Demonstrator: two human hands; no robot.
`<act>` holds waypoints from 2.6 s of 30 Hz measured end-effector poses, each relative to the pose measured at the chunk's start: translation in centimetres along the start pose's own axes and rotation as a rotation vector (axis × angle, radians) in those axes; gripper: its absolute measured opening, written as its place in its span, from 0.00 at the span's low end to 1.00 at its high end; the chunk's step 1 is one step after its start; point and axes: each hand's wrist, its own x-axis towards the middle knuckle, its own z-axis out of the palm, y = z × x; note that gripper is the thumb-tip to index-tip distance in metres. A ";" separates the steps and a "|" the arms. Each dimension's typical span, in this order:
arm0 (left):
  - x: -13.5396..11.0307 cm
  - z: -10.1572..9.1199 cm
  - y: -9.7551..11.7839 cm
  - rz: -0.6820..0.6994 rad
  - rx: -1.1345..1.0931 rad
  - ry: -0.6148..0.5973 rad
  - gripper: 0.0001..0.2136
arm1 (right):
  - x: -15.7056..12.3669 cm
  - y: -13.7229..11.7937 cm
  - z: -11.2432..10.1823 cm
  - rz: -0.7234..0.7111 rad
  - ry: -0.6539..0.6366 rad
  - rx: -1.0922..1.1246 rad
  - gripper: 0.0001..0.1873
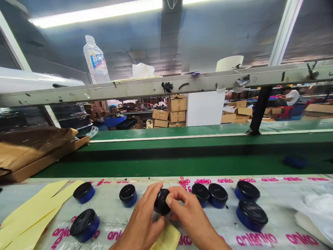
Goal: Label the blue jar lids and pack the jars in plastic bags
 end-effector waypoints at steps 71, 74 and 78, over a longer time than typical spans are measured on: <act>8.7 3.1 1.4 -0.147 -0.136 -0.193 0.24 | -10.2 -1.7 -22.7 0.034 0.979 -1.506 0.16; 8.4 2.8 1.9 -0.135 -0.061 -0.160 0.29 | -10.3 -0.6 -24.7 0.221 0.870 -1.725 0.15; 7.4 1.5 2.6 -0.101 0.104 -0.112 0.29 | -10.2 -0.7 -24.9 0.294 0.783 -1.707 0.16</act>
